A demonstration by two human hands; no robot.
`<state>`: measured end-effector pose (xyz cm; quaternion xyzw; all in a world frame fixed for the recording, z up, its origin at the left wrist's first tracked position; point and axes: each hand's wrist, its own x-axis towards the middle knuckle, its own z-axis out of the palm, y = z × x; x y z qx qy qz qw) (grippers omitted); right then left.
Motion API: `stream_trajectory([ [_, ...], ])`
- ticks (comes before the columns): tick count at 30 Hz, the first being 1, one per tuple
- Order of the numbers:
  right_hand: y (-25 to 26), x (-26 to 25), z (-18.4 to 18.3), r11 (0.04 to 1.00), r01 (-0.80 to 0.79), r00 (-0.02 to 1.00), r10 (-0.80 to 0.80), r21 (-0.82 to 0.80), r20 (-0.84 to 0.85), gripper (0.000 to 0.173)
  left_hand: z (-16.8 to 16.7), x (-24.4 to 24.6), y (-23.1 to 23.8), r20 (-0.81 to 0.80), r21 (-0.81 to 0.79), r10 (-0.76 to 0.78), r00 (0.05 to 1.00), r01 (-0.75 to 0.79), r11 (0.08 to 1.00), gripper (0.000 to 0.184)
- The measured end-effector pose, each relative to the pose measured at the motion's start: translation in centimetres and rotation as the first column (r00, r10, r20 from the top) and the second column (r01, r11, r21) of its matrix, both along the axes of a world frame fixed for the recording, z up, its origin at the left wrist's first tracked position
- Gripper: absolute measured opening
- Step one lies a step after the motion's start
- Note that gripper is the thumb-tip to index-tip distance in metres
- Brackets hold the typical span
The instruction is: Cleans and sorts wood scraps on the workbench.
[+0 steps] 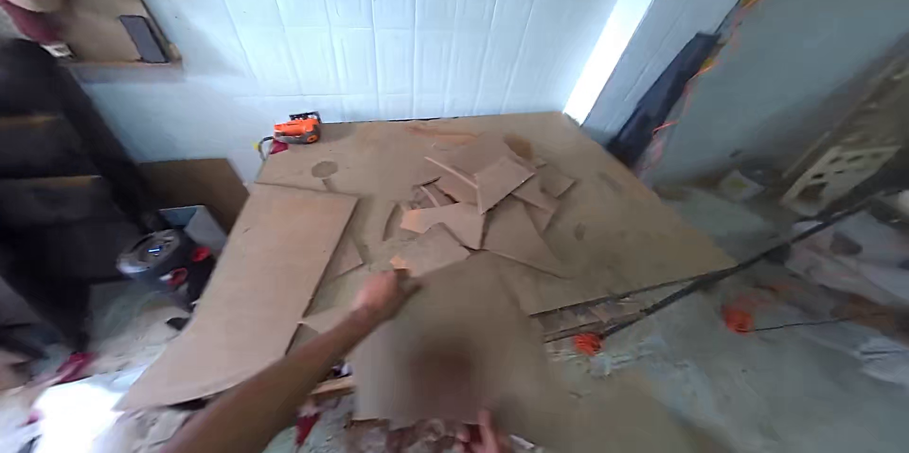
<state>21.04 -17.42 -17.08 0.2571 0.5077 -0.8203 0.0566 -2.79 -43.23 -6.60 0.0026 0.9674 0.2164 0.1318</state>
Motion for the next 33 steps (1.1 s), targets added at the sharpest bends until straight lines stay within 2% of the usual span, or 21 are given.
stream_trajectory([
  [4, -9.1, -7.2, -2.2, 0.977, -0.156, 0.988, 0.154, -0.146, -0.019, 0.038, 1.8, -3.9, -9.2, -0.08, -0.157, 0.11, 0.991, -0.121, 0.98, 0.061],
  [6, -12.5, -10.4, -3.4, 0.955, -0.253, 0.967, 0.247, -0.157, -0.055, 0.044, 2.6, -6.3, -12.9, -0.119, -0.218, 0.111, 0.987, -0.135, 0.967, 0.065],
  [9, -14.2, -13.8, -3.7, 0.918, -0.395, 0.917, 0.392, -0.03, -0.076, 0.053, 3.2, -10.2, -16.0, -0.129, -0.238, 0.074, 0.989, -0.104, 0.966, 0.064],
  [11, -13.1, -14.8, -3.5, 0.87, -0.467, 0.864, 0.487, 0.155, -0.126, 0.045, 2.9, -13.0, -17.2, -0.157, -0.212, 0.05, 0.986, -0.083, 0.974, 0.064],
  [12, -11.6, -14.8, -3.6, 0.864, -0.432, 0.864, 0.479, 0.26, -0.154, 0.04, 2.5, -14.5, -17.9, -0.169, -0.187, 0.033, 0.985, -0.065, 0.98, 0.063],
  [13, -9.3, -14.4, -3.9, 0.871, -0.329, 0.889, 0.416, 0.365, -0.191, 0.036, 1.9, -16.2, -18.5, -0.176, -0.159, 0.015, 0.984, -0.044, 0.986, 0.062],
  [15, -2.6, -12.2, -4.5, 0.843, -0.014, 0.944, 0.189, 0.538, -0.271, 0.032, 0.3, -19.6, -19.7, -0.178, -0.12, -0.007, 0.984, -0.015, 0.993, 0.059],
  [17, 5.1, -9.1, -6.2, 0.7, 0.249, 0.961, -0.093, 0.669, -0.261, 0.033, -1.1, -23.5, -20.6, -0.157, -0.105, -0.016, 0.987, 0.0, 0.994, 0.058],
  [18, 8.2, -7.1, -7.3, 0.624, 0.28, 0.96, -0.187, 0.73, -0.208, 0.036, -2.1, -25.3, -20.8, -0.157, -0.108, -0.023, 0.987, 0.006, 0.994, 0.058],
  [21, 13.1, -3.8, -11.2, 0.487, 0.094, 0.965, -0.26, 0.868, 0.041, 0.063, -3.8, -28.5, -18.0, -0.27, -0.087, -0.054, 0.961, 0.032, 0.996, 0.042],
  [23, 12.4, -3.5, -13.2, 0.468, -0.083, 0.952, -0.223, 0.88, 0.208, 0.071, -5.7, -27.9, -14.1, -0.337, -0.089, -0.145, 0.93, 0.122, 0.989, 0.052],
  [25, 9.5, -4.0, -13.4, 0.442, -0.26, 0.875, -0.268, 0.859, 0.403, 0.076, -9.7, -26.5, -9.5, -0.312, -0.141, -0.304, 0.9, 0.273, 0.952, 0.069],
  [26, 8.4, -4.1, -13.3, 0.408, -0.305, 0.834, -0.322, 0.861, 0.448, 0.083, -12.5, -25.6, -7.1, -0.299, -0.181, -0.38, 0.875, 0.339, 0.923, 0.073],
  [28, 7.3, -3.5, -12.5, 0.336, -0.345, 0.812, -0.361, 0.876, 0.458, 0.085, -16.5, -23.0, -3.4, -0.313, -0.264, -0.47, 0.825, 0.4, 0.878, 0.078],
  [30, 7.7, -2.2, -11.8, 0.281, -0.363, 0.829, -0.337, 0.888, 0.446, 0.08, -17.6, -20.9, -1.0, -0.306, -0.323, -0.516, 0.8, 0.423, 0.847, 0.08],
  [33, 9.3, 2.6, -12.6, 0.278, -0.407, 0.804, -0.343, 0.87, 0.486, 0.078, -17.8, -18.0, 0.6, -0.237, -0.356, -0.604, 0.761, 0.51, 0.783, 0.082],
])
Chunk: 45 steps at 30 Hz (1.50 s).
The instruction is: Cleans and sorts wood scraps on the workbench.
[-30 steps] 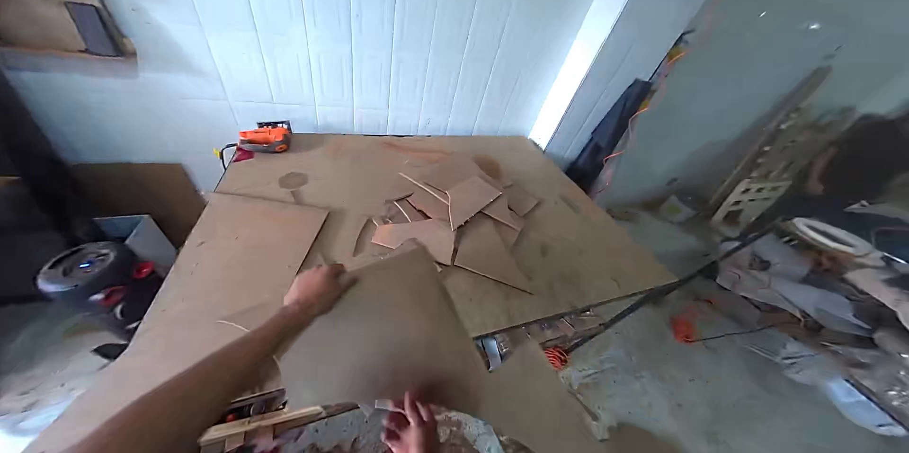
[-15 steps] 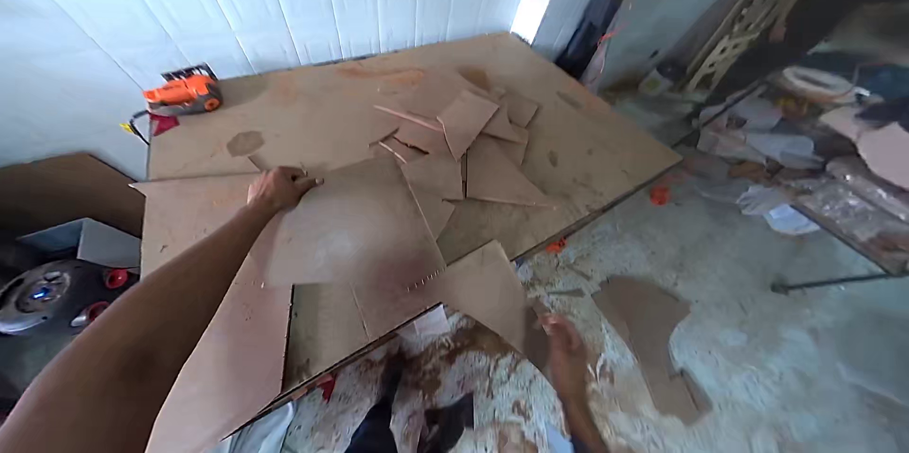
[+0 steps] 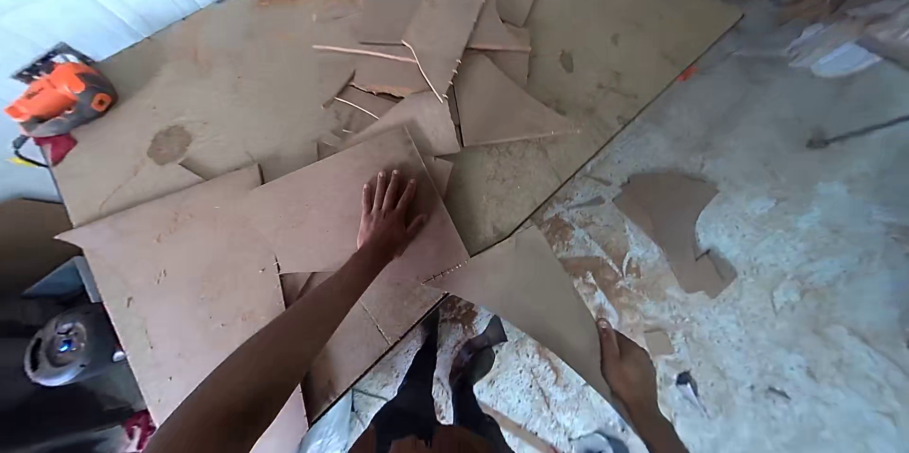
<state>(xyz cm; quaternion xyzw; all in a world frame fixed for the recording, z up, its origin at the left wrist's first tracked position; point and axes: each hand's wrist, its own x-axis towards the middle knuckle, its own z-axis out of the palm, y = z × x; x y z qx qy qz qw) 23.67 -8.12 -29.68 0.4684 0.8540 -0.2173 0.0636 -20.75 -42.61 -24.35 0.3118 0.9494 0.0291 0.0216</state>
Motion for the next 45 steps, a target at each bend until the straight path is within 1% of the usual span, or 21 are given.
stream_trajectory([
  [3, 1.7, 2.8, -3.7, 0.999, 0.017, 0.997, -0.015, 0.029, -0.078, 0.073, -0.6, 2.5, 1.6, -0.019, 0.011, -0.044, 0.999, 0.044, 0.999, 0.082],
  [6, 2.2, 1.9, -9.3, 1.0, 0.019, 0.972, -0.017, 0.008, -0.233, 0.07, -0.6, 3.6, 2.6, 0.009, -0.054, -0.023, 1.0, 0.024, 0.998, 0.082],
  [8, 1.1, -0.6, -14.2, 0.995, 0.094, 0.957, -0.102, -0.045, -0.271, 0.073, -0.4, 3.1, 2.6, -0.013, -0.089, -0.026, 1.0, 0.025, 0.996, 0.081],
  [10, -0.8, -3.6, -17.2, 0.943, 0.284, 0.937, -0.312, -0.175, -0.16, 0.079, -0.8, 3.1, 2.8, -0.032, -0.11, -0.035, 0.999, 0.031, 0.993, 0.081],
  [13, -3.9, -9.2, -18.9, 0.781, 0.501, 0.836, -0.548, -0.372, -0.025, 0.082, -1.1, 3.2, 2.6, -0.036, -0.117, -0.033, 0.999, 0.029, 0.993, 0.081],
  [15, -4.3, -10.2, -20.3, 0.743, 0.542, 0.804, -0.595, -0.393, -0.015, 0.089, -1.4, 3.4, 2.7, -0.041, -0.099, -0.036, 0.999, 0.032, 0.995, 0.081],
  [17, -3.3, -8.5, -20.8, 0.774, 0.495, 0.854, -0.518, -0.394, 0.054, 0.097, -1.3, 3.2, 2.7, -0.046, -0.102, -0.029, 0.999, 0.024, 0.995, 0.081],
  [19, -1.3, -4.3, -17.6, 0.831, 0.35, 0.934, -0.344, -0.432, 0.096, 0.1, -1.0, 3.5, 2.6, -0.031, -0.105, -0.022, 0.999, 0.019, 0.994, 0.08],
  [20, -0.2, -2.0, -15.0, 0.863, 0.253, 0.965, -0.256, -0.437, 0.054, 0.096, -0.7, 3.6, 2.9, -0.017, -0.098, -0.021, 1.0, 0.019, 0.995, 0.079],
  [22, 1.6, 2.4, -8.5, 0.907, 0.066, 0.993, -0.099, -0.416, -0.058, 0.074, -0.2, 3.7, 3.1, 0.012, -0.071, -0.011, 1.0, 0.011, 0.997, 0.078],
  [24, 2.6, 4.7, -0.8, 0.94, -0.009, 0.999, -0.008, -0.341, -0.047, 0.059, -0.4, 4.0, 3.0, 0.024, -0.041, 0.016, 1.0, -0.015, 0.999, 0.077],
  [26, 2.1, 5.0, 5.9, 0.957, -0.029, 0.994, 0.059, -0.288, 0.096, 0.066, -0.8, 4.0, 2.3, 0.005, -0.015, 0.008, 1.0, -0.007, 1.0, 0.076],
  [30, 3.2, 2.0, 14.4, 0.96, -0.134, 0.875, 0.231, -0.244, 0.426, 0.095, -0.5, 3.7, 2.6, 0.028, 0.004, -0.011, 1.0, 0.011, 1.0, 0.075],
  [32, 4.5, -0.3, 17.5, 0.952, -0.195, 0.833, 0.288, -0.236, 0.472, 0.098, 0.1, 3.1, 2.8, 0.063, 0.012, 0.001, 0.998, -0.002, 1.0, 0.075],
  [35, 6.1, -5.0, 23.7, 0.905, -0.301, 0.711, 0.424, -0.302, 0.561, 0.087, -0.1, 3.6, 2.1, 0.125, 0.027, 0.0, 0.992, -0.004, 1.0, 0.075],
  [38, 4.5, -18.6, 32.4, 0.799, -0.535, 0.474, 0.554, -0.276, 0.684, 0.069, -0.3, 2.8, 2.0, 0.111, 0.049, -0.03, 0.993, 0.025, 0.998, 0.076],
  [39, 4.1, -23.2, 34.3, 0.739, -0.626, 0.378, 0.568, -0.25, 0.731, 0.066, -0.5, 2.8, 2.1, 0.105, 0.057, -0.039, 0.994, 0.033, 0.998, 0.076],
  [41, 4.0, -30.3, 36.0, 0.585, -0.794, 0.222, 0.534, -0.167, 0.816, 0.07, -0.8, 3.4, 1.8, 0.099, 0.087, -0.05, 0.994, 0.041, 0.995, 0.075],
  [43, 1.2, -34.7, 37.6, 0.487, -0.873, 0.221, 0.467, -0.04, 0.856, 0.072, -0.3, 2.5, 1.2, 0.106, 0.122, -0.053, 0.993, 0.04, 0.992, 0.072],
  [44, -0.1, -35.1, 38.5, 0.457, -0.889, 0.251, 0.464, 0.013, 0.85, 0.068, 0.1, 1.5, 0.6, 0.12, 0.158, -0.045, 0.992, 0.025, 0.987, 0.069],
  [45, -0.9, -34.3, 39.4, 0.464, -0.885, 0.303, 0.488, 0.051, 0.819, 0.064, 0.5, -0.1, -0.5, 0.13, 0.216, -0.023, 0.991, -0.006, 0.976, 0.065],
])
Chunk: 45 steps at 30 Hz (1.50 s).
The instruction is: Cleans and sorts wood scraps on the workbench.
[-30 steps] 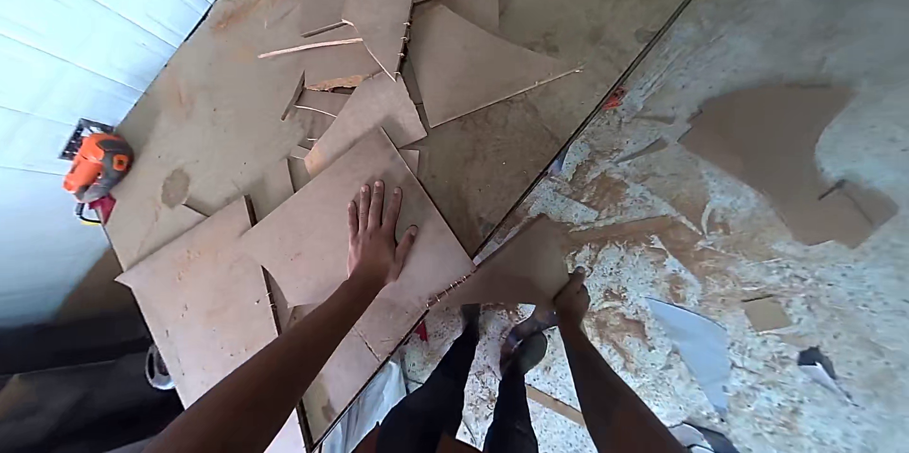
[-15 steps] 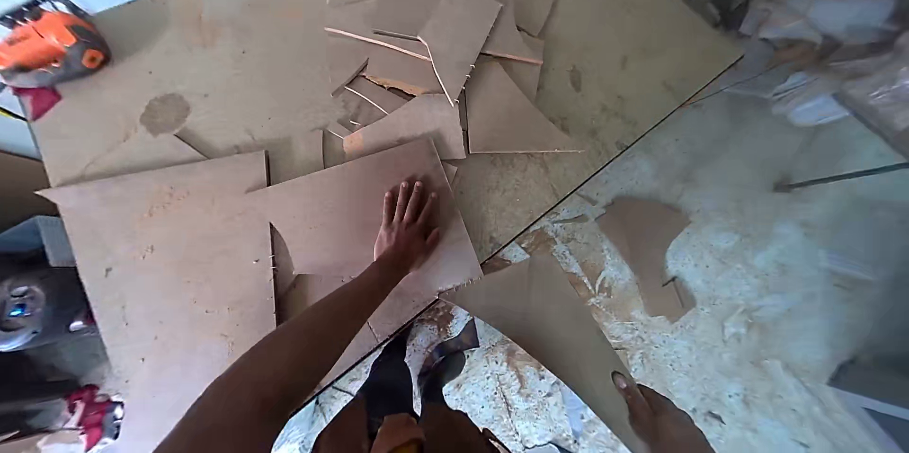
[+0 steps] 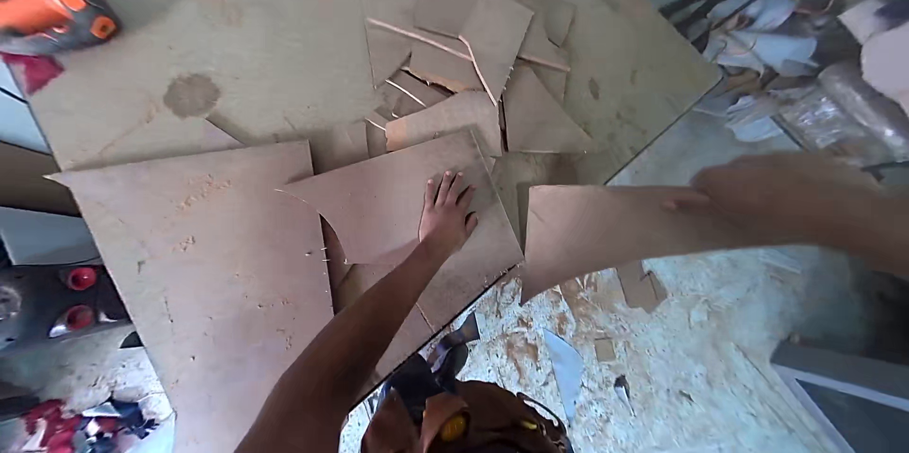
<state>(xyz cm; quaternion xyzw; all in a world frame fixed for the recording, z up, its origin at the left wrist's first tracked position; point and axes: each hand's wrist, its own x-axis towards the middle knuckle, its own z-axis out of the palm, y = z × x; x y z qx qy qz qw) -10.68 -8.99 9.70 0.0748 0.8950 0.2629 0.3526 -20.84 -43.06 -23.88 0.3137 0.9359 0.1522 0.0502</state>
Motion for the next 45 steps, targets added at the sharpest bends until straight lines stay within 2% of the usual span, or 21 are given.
stream_trajectory([
  [1, 0.3, 1.9, 0.4, 0.998, 0.049, 0.997, -0.052, -0.05, -0.049, 0.061, 0.3, -1.8, -1.6, 0.005, 0.072, 0.049, 0.999, -0.049, 0.996, 0.061],
  [3, 0.4, 6.9, 0.9, 0.938, 0.31, 0.947, -0.319, -0.157, -0.038, 0.061, 1.2, -6.0, -6.0, 0.005, 0.079, 0.173, 0.985, -0.173, 0.982, 0.062],
  [5, 0.6, 13.3, 0.3, 0.748, 0.615, 0.758, -0.648, -0.249, -0.074, 0.067, 2.1, -10.5, -9.9, -0.014, 0.011, 0.28, 0.96, -0.279, 0.96, 0.063],
  [6, 1.9, 17.7, -1.2, 0.65, 0.687, 0.643, -0.752, -0.324, -0.144, 0.074, 2.5, -12.4, -10.8, -0.028, -0.023, 0.304, 0.952, -0.305, 0.952, 0.062],
  [8, 5.3, 27.6, -6.4, 0.51, 0.697, 0.465, -0.857, -0.504, -0.224, 0.082, 3.0, -13.7, -11.5, -0.01, -0.099, 0.277, 0.961, -0.277, 0.956, 0.062],
  [10, 3.5, 33.8, -11.1, 0.332, 0.653, 0.252, -0.943, -0.681, -0.218, 0.079, 4.1, -13.8, -11.5, 0.089, -0.171, 0.289, 0.953, -0.271, 0.947, 0.067],
  [13, -1.1, 38.0, -16.6, 0.176, 0.56, 0.013, -0.979, -0.809, -0.204, 0.072, 6.1, -16.3, -12.4, 0.099, -0.277, 0.327, 0.94, -0.289, 0.916, 0.07],
  [15, -3.5, 38.9, -19.5, 0.123, 0.523, -0.07, -0.98, -0.844, -0.186, 0.07, 8.5, -20.0, -14.5, 0.023, -0.303, 0.338, 0.941, -0.315, 0.899, 0.076],
  [17, -5.2, 38.0, -22.6, 0.122, 0.463, -0.064, -0.983, -0.878, -0.171, 0.066, 12.3, -23.8, -16.4, -0.065, -0.244, 0.378, 0.923, -0.382, 0.891, 0.079],
  [19, -6.1, 35.8, -25.0, 0.167, 0.425, 0.055, -0.986, -0.89, -0.159, 0.064, 16.2, -24.9, -15.2, -0.093, -0.117, 0.38, 0.92, -0.39, 0.914, 0.067],
  [22, -7.2, 29.7, -28.2, 0.261, 0.414, 0.3, -0.944, -0.872, -0.14, 0.066, 19.3, -17.5, -5.6, -0.143, 0.019, 0.195, 0.97, -0.194, 0.981, 0.052],
  [24, -8.2, 25.1, -29.5, 0.275, 0.394, 0.431, -0.898, -0.877, -0.088, 0.067, 15.9, -8.4, 2.2, -0.119, 0.104, -0.148, 0.982, 0.161, 0.982, 0.047],
  [26, -8.5, 22.2, -31.2, 0.237, 0.347, 0.502, -0.864, -0.908, -0.034, 0.063, 9.0, -0.2, 8.3, -0.065, 0.115, -0.461, 0.885, 0.465, 0.878, 0.055],
  [27, -8.3, 21.7, -32.0, 0.214, 0.322, 0.518, -0.855, -0.922, -0.018, 0.058, 5.3, 2.6, 9.9, -0.038, 0.074, -0.54, 0.841, 0.542, 0.837, 0.059],
  [30, -7.1, 24.5, -32.7, 0.238, 0.414, 0.488, -0.873, -0.879, -0.007, 0.058, -1.2, 5.6, 9.9, -0.045, -0.064, -0.574, 0.818, 0.571, 0.818, 0.062],
  [32, -7.1, 27.2, -33.2, 0.252, 0.569, 0.412, -0.911, -0.783, 0.007, 0.074, -1.6, 4.8, 9.4, -0.069, -0.074, -0.559, 0.826, 0.555, 0.829, 0.061],
  [34, -8.7, 28.2, -33.0, 0.232, 0.64, 0.355, -0.935, -0.732, 0.014, 0.074, -1.5, 4.5, 8.5, -0.052, -0.079, -0.563, 0.825, 0.559, 0.826, 0.06],
  [37, -9.6, 26.1, -33.3, 0.306, 0.656, 0.366, -0.928, -0.69, -0.063, 0.071, -1.3, 3.1, 7.9, -0.001, -0.116, -0.532, 0.847, 0.528, 0.841, 0.059],
  [40, -9.9, 24.9, -35.6, 0.351, 0.617, 0.355, -0.923, -0.704, -0.148, 0.07, -1.2, 1.9, 7.2, 0.012, -0.169, -0.537, 0.843, 0.531, 0.83, 0.06],
  [42, -9.4, 24.7, -39.9, 0.367, 0.55, 0.321, -0.922, -0.75, -0.216, 0.069, -1.4, 1.6, 8.2, -0.005, -0.198, -0.558, 0.83, 0.546, 0.814, 0.059],
  [45, -10.6, 24.5, -45.6, 0.39, 0.287, 0.193, -0.918, -0.875, -0.346, 0.066, -0.7, 1.2, 7.7, -0.029, -0.236, -0.584, 0.811, 0.562, 0.793, 0.057],
])
